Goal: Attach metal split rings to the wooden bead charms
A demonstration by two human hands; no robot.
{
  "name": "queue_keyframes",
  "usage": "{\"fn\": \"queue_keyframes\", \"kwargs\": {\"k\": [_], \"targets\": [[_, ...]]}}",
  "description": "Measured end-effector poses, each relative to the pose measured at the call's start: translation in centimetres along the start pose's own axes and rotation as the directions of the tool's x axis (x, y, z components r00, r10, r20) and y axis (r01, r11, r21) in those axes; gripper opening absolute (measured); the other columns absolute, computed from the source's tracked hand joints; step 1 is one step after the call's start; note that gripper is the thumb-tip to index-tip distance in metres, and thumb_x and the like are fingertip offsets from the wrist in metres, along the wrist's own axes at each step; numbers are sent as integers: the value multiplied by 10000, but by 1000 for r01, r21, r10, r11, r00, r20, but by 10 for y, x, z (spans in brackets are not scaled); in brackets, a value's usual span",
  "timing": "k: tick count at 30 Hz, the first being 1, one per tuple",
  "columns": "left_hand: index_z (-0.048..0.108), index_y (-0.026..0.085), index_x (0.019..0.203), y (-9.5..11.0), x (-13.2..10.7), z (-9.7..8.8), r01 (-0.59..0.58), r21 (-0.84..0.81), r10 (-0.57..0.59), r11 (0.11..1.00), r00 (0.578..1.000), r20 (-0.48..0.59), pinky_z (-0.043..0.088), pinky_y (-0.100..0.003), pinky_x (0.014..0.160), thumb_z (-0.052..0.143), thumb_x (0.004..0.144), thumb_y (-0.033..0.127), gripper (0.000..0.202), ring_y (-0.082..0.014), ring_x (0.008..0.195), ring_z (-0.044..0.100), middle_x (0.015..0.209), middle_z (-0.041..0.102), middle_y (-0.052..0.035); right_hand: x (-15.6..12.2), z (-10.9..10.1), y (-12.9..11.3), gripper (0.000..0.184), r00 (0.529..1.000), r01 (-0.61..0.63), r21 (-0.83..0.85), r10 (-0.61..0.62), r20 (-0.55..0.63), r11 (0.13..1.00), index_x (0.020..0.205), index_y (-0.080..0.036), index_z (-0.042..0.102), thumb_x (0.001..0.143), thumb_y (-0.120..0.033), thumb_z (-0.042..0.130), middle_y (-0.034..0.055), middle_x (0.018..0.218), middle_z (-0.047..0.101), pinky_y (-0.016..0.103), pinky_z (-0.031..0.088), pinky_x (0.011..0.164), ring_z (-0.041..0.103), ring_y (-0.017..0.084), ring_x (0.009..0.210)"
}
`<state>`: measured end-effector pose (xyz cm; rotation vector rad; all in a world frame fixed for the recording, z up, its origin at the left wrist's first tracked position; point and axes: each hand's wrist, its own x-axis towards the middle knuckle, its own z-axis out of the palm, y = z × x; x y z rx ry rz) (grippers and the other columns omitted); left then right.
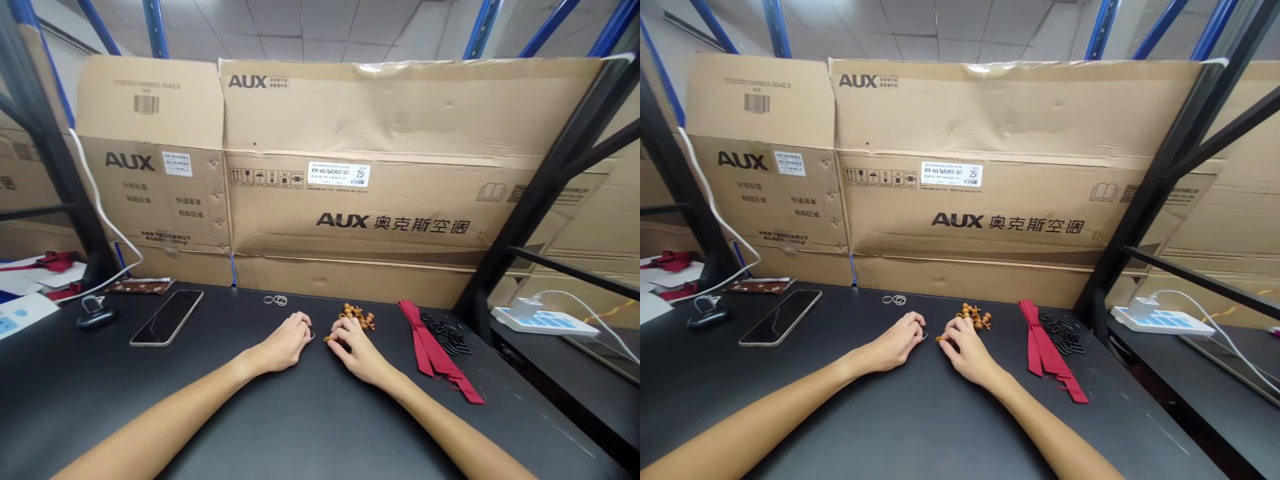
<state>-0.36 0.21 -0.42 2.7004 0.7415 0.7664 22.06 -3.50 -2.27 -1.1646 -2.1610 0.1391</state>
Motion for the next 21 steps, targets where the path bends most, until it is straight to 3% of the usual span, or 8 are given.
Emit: {"fn": "queue_keyframes", "kwargs": {"k": [7, 21], "targets": [[478, 185, 808, 13, -1, 6, 92, -58, -91, 994, 996, 21, 410, -395, 913, 298, 971, 207, 245, -192, 992, 492, 1074, 505, -76, 0, 2, -9, 177, 999, -39, 107, 36, 37, 994, 786, -205, 585, 917, -277, 489, 55, 967, 560, 379, 450, 852, 514, 188, 911], [463, 182, 827, 19, -2, 9, 35, -42, -34, 998, 999, 28, 393, -358, 867, 311, 975, 200, 213, -179, 934, 491, 1068, 516, -67, 0, 3, -10, 183, 997, -60, 111, 55, 47, 992, 709, -195, 598, 877, -248, 549, 48, 963, 563, 373, 435, 867, 517, 184, 927]]}}
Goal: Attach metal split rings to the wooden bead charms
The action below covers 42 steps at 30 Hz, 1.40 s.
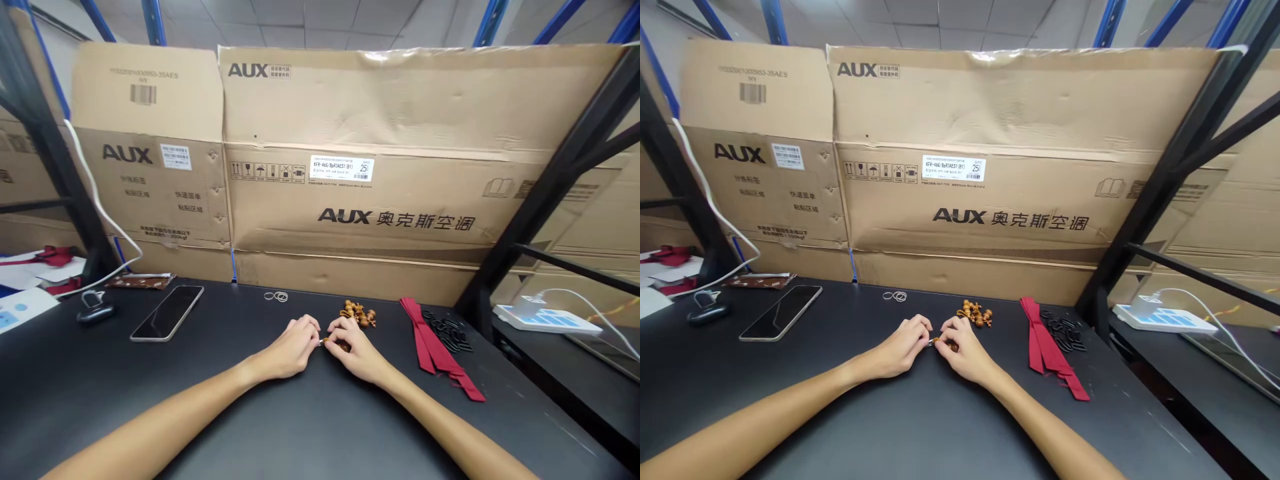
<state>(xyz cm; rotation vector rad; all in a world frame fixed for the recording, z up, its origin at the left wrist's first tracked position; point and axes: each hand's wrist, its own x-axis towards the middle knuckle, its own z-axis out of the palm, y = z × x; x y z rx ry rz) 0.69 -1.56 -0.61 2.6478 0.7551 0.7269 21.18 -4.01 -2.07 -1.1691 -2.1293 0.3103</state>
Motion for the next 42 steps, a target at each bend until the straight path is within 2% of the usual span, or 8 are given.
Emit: {"fn": "queue_keyframes", "kwargs": {"k": [7, 15, 22, 27, 32, 36, 39, 42], "targets": [[454, 192, 839, 2, 0, -5, -13, -39, 14, 999, 1000, 20, 384, -339, 869, 306, 979, 208, 204, -176, 930, 487, 1070, 515, -59, 0, 2, 3, 211, 1000, 24, -41, -24, -13, 999, 664, -192, 589, 869, -235, 567, 40, 955, 569, 369, 426, 873, 520, 178, 917], [477, 193, 883, 2, 1, -3, -44, 1, 43, 999, 999, 27, 397, -333, 873, 337, 960, 170, 162, -175, 949, 491, 1091, 510, -59, 1, 3, 7, 166, 997, -33, -97, 26, -76, 995, 725, -201, 610, 876, -247, 557, 41, 903, 575, 361, 444, 829, 518, 189, 882], [539, 211, 978, 7, -1, -4, -85, 22, 85, 996, 996, 23, 405, -345, 906, 371, 959, 179, 172, -187, 984, 488, 1143, 500, -66, 1, -3, -1, 113, 999, 48, -54, -49, -16, 997, 845, -218, 639, 876, -206, 532, 51, 937, 585, 393, 432, 866, 518, 197, 896], [556, 233, 1049, 7, 0, -6, -96, 3, 95, 995, 994, 46, 413, -356, 911, 375, 965, 209, 201, -196, 989, 502, 1139, 506, -71, 0, -4, -1, 143, 995, 101, -47, -99, 31, 994, 879, -244, 659, 905, -227, 519, 42, 953, 595, 357, 453, 845, 518, 186, 911], [551, 209, 1008, 6, -1, -5, -63, -9, 63, 998, 997, 42, 419, -377, 933, 435, 951, 282, 148, -201, 995, 515, 1132, 506, -76, 0, 1, 3, 170, 987, 153, -179, -160, -29, 972, 847, -227, 676, 910, -215, 519, 51, 907, 611, 384, 441, 842, 511, 199, 890], [585, 208, 932, 4, -1, -4, -51, -54, 53, 997, 998, 28, 409, -367, 961, 488, 930, 304, 136, -208, 1047, 505, 1145, 501, -75, -2, 3, 0, 194, 970, 232, -286, -242, 0, 930, 877, -230, 684, 919, -214, 496, 70, 916, 610, 407, 435, 821, 491, 227, 916], [602, 206, 902, 4, 0, -5, -56, -79, 58, 995, 998, 20, 405, -354, 969, 470, 938, 275, 153, -200, 1049, 506, 1133, 503, -69, -2, 2, -1, 178, 967, 250, -286, -254, 22, 925, 917, -230, 678, 912, -212, 501, 74, 937, 606, 409, 437, 822, 490, 234, 933], [612, 209, 900, 4, 0, -5, -67, -84, 68, 994, 998, 15, 404, -348, 971, 489, 930, 251, 133, -193, 1043, 508, 1130, 505, -62, -1, -1, 2, 106, 978, 202, -234, -209, -5, 951, 869, -221, 670, 866, -211, 564, 70, 947, 606, 413, 441, 836, 498, 233, 928]]}}
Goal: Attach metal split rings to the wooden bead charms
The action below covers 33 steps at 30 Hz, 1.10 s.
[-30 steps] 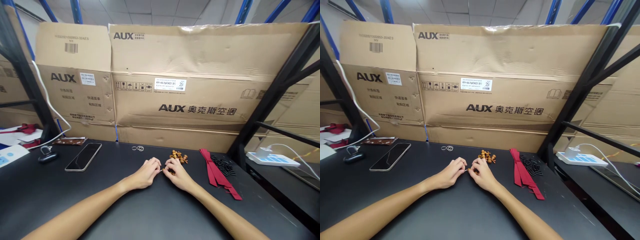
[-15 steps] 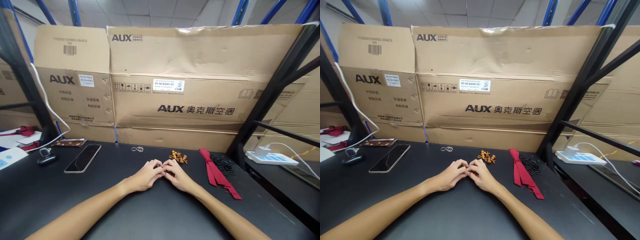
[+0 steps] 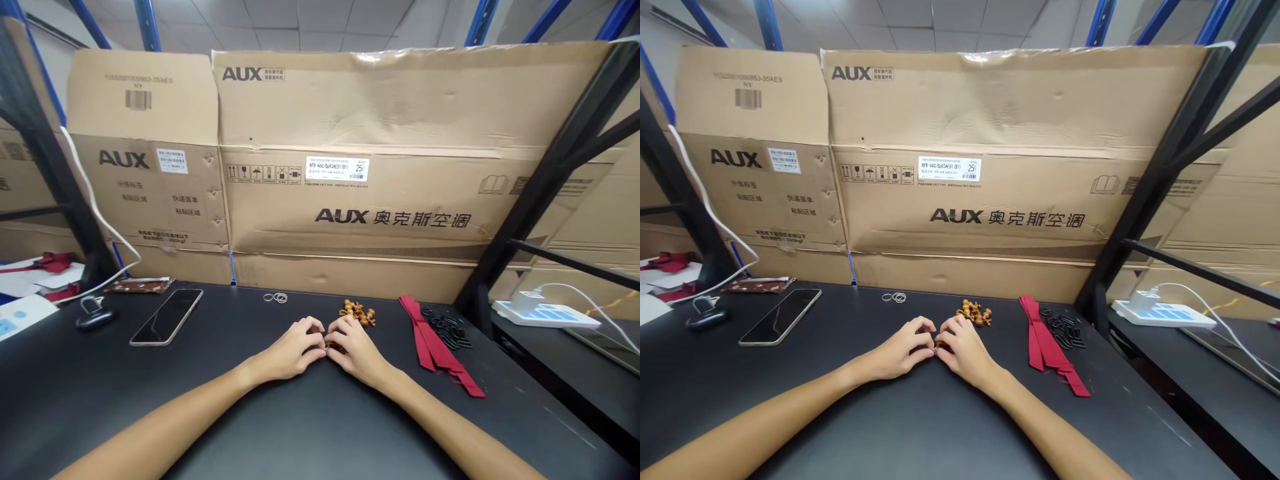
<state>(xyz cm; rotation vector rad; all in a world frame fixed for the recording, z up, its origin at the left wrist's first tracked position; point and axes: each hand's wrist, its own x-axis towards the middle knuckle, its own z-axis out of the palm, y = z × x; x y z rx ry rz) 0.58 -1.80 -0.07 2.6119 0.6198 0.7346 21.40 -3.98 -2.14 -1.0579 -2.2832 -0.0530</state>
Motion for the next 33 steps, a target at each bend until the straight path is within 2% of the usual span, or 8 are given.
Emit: {"fn": "queue_keyframes", "kwargs": {"k": [5, 15, 22, 27, 33], "targets": [[620, 219, 911, -1, 0, 0, 4, 15, -4, 1000, 1000, -7, 404, -344, 973, 511, 921, 235, 110, -192, 1050, 510, 1139, 500, -54, 0, -4, 8, 150, 997, -58, 105, 63, -38, 993, 805, -217, 657, 863, -163, 529, 56, 914, 597, 399, 441, 854, 516, 203, 894], [592, 204, 930, -3, -1, 5, 4, 105, 1, 994, 999, -52, 426, -349, 930, 471, 923, 184, 123, -187, 1003, 516, 1125, 499, -61, 0, -3, 10, 126, 998, -62, 201, 66, -14, 978, 808, -208, 666, 876, -236, 564, 59, 911, 608, 376, 458, 817, 528, 197, 883], [589, 182, 808, 2, -2, 3, 30, 149, -21, 988, 998, -59, 432, -355, 893, 541, 905, 309, 167, -193, 971, 520, 1108, 513, -57, -1, -5, 0, 171, 1000, 21, 131, -22, 10, 991, 860, -222, 689, 905, -271, 531, 70, 928, 601, 406, 451, 853, 516, 207, 905], [601, 180, 858, 1, -2, 3, 0, 162, 9, 987, 998, -58, 426, -344, 896, 459, 943, 243, 177, -185, 976, 518, 1097, 522, -64, -1, -4, -7, 191, 997, 75, 86, -78, 30, 993, 886, -209, 679, 922, -245, 495, 75, 920, 606, 394, 454, 842, 502, 212, 925], [605, 182, 858, -4, -1, 6, -7, 149, 17, 989, 997, -70, 429, -339, 904, 456, 941, 219, 175, -181, 979, 523, 1100, 526, -60, 0, -4, -5, 166, 997, 74, 65, -76, 18, 995, 906, -211, 663, 919, -219, 498, 62, 907, 619, 371, 450, 844, 514, 197, 908]]}}
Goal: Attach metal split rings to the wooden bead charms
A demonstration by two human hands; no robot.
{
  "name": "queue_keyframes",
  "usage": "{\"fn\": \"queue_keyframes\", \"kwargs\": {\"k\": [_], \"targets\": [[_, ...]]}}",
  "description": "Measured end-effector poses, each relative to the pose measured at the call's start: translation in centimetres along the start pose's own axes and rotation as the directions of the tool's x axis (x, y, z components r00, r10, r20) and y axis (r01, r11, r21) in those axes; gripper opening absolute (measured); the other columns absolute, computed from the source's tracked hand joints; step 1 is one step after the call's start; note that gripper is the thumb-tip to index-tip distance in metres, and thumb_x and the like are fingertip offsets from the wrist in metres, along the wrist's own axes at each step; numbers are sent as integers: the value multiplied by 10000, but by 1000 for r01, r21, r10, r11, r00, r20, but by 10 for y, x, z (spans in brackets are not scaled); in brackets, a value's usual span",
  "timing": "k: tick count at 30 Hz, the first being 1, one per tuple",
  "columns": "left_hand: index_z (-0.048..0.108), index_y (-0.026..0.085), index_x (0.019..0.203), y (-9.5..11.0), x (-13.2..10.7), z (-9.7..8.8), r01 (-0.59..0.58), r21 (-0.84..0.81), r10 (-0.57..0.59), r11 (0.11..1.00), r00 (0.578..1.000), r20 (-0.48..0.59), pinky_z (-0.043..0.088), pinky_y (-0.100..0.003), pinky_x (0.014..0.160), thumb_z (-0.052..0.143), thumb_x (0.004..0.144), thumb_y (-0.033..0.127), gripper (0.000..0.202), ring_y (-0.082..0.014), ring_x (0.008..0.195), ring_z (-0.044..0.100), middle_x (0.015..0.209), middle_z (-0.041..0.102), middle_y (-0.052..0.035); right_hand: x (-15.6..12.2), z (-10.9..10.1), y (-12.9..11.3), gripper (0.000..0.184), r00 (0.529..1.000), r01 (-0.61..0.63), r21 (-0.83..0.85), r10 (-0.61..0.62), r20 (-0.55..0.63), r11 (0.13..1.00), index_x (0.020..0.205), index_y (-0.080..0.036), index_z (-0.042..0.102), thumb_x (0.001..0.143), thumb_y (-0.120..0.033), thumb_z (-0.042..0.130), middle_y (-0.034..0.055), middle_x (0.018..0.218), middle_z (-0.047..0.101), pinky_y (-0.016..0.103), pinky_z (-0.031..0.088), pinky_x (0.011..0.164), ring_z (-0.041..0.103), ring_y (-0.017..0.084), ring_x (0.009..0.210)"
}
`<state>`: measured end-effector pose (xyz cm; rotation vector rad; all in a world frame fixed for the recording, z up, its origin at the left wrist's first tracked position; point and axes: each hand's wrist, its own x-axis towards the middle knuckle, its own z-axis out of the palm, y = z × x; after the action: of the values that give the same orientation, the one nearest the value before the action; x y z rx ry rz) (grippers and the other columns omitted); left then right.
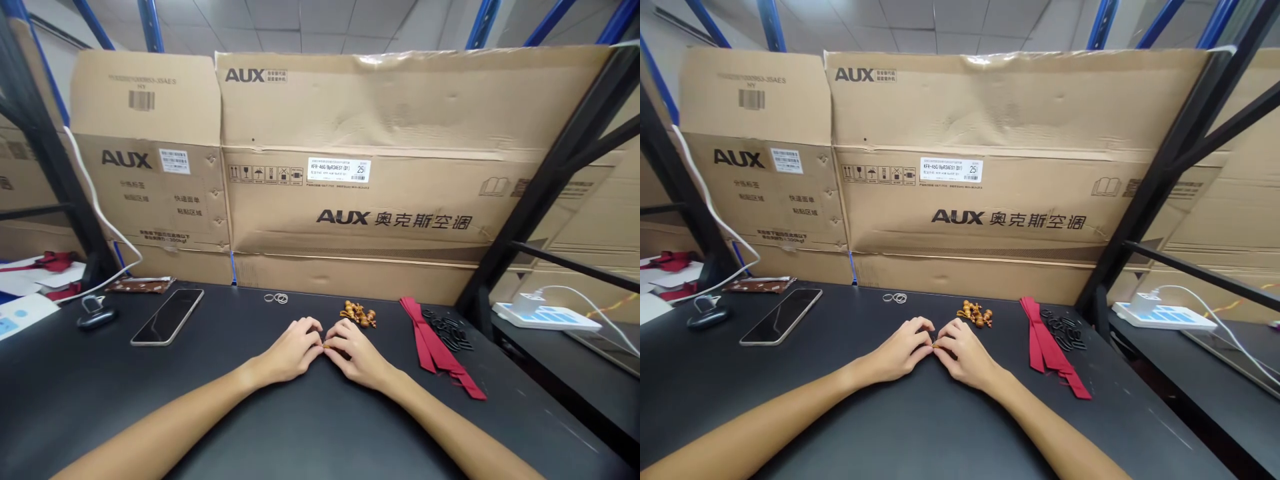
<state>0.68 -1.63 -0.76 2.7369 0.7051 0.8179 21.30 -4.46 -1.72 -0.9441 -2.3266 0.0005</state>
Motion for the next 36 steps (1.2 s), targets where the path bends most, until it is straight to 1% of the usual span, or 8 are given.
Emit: {"fn": "queue_keyframes", "kwargs": {"k": [6, 10, 13, 20, 24, 28, 33, 36], "targets": [[620, 188, 875, 0, 0, 0, -18, -3, 18, 1000, 1000, -2, 425, -337, 928, 505, 920, 212, 126, -185, 1015, 516, 1132, 518, -59, 1, 3, 4, 190, 994, -86, -8, 86, -72, 996, 834, -206, 670, 908, -222, 495, 67, 878, 622, 395, 455, 813, 525, 204, 865], [616, 184, 852, 1, -1, 0, 8, -7, -8, 1000, 1000, -3, 432, -349, 920, 530, 912, 266, 134, -193, 1011, 519, 1117, 523, -63, 1, 1, -1, 187, 997, -49, -7, 48, -55, 999, 849, -209, 671, 910, -224, 495, 70, 885, 619, 399, 454, 820, 521, 206, 876], [619, 184, 851, 1, -1, 0, 14, -13, -14, 1000, 1000, -8, 434, -348, 917, 498, 926, 255, 159, -191, 1009, 521, 1112, 525, -66, 1, 0, -2, 189, 999, -16, -16, 16, -44, 1000, 859, -217, 673, 913, -218, 492, 69, 901, 618, 398, 449, 831, 519, 206, 883], [644, 192, 857, -2, 0, 2, 7, -34, -8, 999, 1000, -13, 432, -348, 928, 522, 911, 222, 137, -192, 1022, 522, 1128, 526, -61, 0, 4, 7, 160, 985, -138, -42, 133, -114, 990, 826, -211, 676, 885, -199, 527, 62, 917, 618, 409, 448, 832, 524, 210, 891], [642, 187, 859, -3, 0, 3, 28, -56, -28, 998, 1000, -11, 428, -355, 947, 557, 895, 270, 123, -198, 1030, 523, 1127, 529, -66, -1, 2, 2, 163, 993, -87, -47, 82, -90, 995, 849, -211, 674, 893, -203, 518, 66, 940, 616, 407, 443, 850, 514, 211, 920], [640, 184, 860, -3, 0, 1, 12, -73, -14, 997, 1000, -26, 432, -347, 949, 481, 929, 222, 178, -188, 1038, 521, 1113, 534, -69, 0, 0, -3, 178, 999, -19, -81, 15, -50, 997, 888, -219, 683, 901, -209, 505, 75, 962, 614, 418, 439, 850, 508, 223, 934], [642, 186, 846, -2, 1, 1, 1, -68, -3, 998, 999, -33, 438, -331, 951, 508, 911, 198, 150, -185, 1034, 527, 1117, 538, -62, 1, 2, 2, 180, 984, -151, -92, 140, -112, 984, 829, -213, 689, 885, -211, 518, 76, 928, 615, 425, 457, 826, 525, 226, 904], [637, 185, 840, 0, 0, 0, 18, -71, -20, 997, 999, -32, 446, -325, 943, 524, 903, 220, 134, -183, 1021, 540, 1116, 536, -63, 1, 2, 4, 163, 987, -142, -83, 134, -94, 986, 836, -210, 686, 882, -209, 530, 74, 942, 613, 416, 453, 837, 525, 222, 917]]}}
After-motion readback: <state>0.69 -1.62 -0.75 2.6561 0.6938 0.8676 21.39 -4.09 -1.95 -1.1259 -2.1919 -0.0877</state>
